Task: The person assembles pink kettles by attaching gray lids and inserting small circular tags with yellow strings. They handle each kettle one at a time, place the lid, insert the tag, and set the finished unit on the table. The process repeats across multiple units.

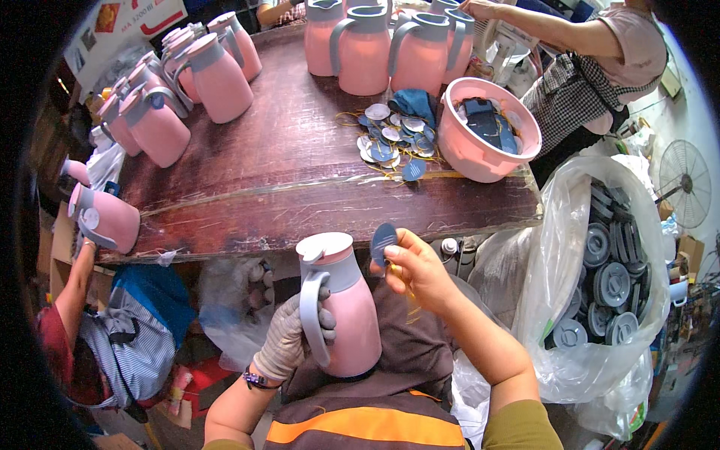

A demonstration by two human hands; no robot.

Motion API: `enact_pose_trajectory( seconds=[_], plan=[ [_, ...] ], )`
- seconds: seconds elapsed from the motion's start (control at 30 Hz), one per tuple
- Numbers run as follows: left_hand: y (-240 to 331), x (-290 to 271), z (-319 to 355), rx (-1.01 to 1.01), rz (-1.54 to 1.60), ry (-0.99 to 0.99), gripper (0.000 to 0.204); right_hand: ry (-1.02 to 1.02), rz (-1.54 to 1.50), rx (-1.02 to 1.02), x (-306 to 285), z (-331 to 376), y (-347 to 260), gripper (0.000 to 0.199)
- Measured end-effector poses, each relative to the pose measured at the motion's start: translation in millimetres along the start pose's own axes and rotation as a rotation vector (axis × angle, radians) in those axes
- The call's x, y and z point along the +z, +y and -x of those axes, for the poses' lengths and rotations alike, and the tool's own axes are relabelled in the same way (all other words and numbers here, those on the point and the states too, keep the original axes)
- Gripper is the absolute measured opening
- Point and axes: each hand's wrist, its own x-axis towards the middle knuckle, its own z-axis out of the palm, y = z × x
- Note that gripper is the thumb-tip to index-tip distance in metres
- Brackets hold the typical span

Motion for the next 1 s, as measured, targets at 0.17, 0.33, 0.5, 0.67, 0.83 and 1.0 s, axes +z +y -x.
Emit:
enact_pose_trajectory(
  seconds=[0.17,0.33,0.5,0.67,0.83,1.0],
  plan=[
    [-1,-1,-2,0.041,-0.062,0.019,0.038,0.038,1.008,-0.232,21,16,39,0.022],
    [5,-2,-6,0.165,-0.547,0.048,0.022,-0.065,1.245,-0.292,40,18,47,0.021],
    [10,-1,-3,0.345,-0.913,0.207,0.021,-0.116,0.975,-0.003,33,20,49,0.022],
    [-6,-12,7,0.262,-0.310,0.321,0.017,-0.218,0.302,0.308,8,33,37,0.020],
    [-12,-8,11,0.266,-0.238,0.342,0.019,-0.246,-0.119,-0.043,19,25,44,0.014],
    [-7,-6,8,0.302,-0.920,0.115,0.017,-0.413,-0.228,-0.103,36,23,43,0.024]
  ],
)
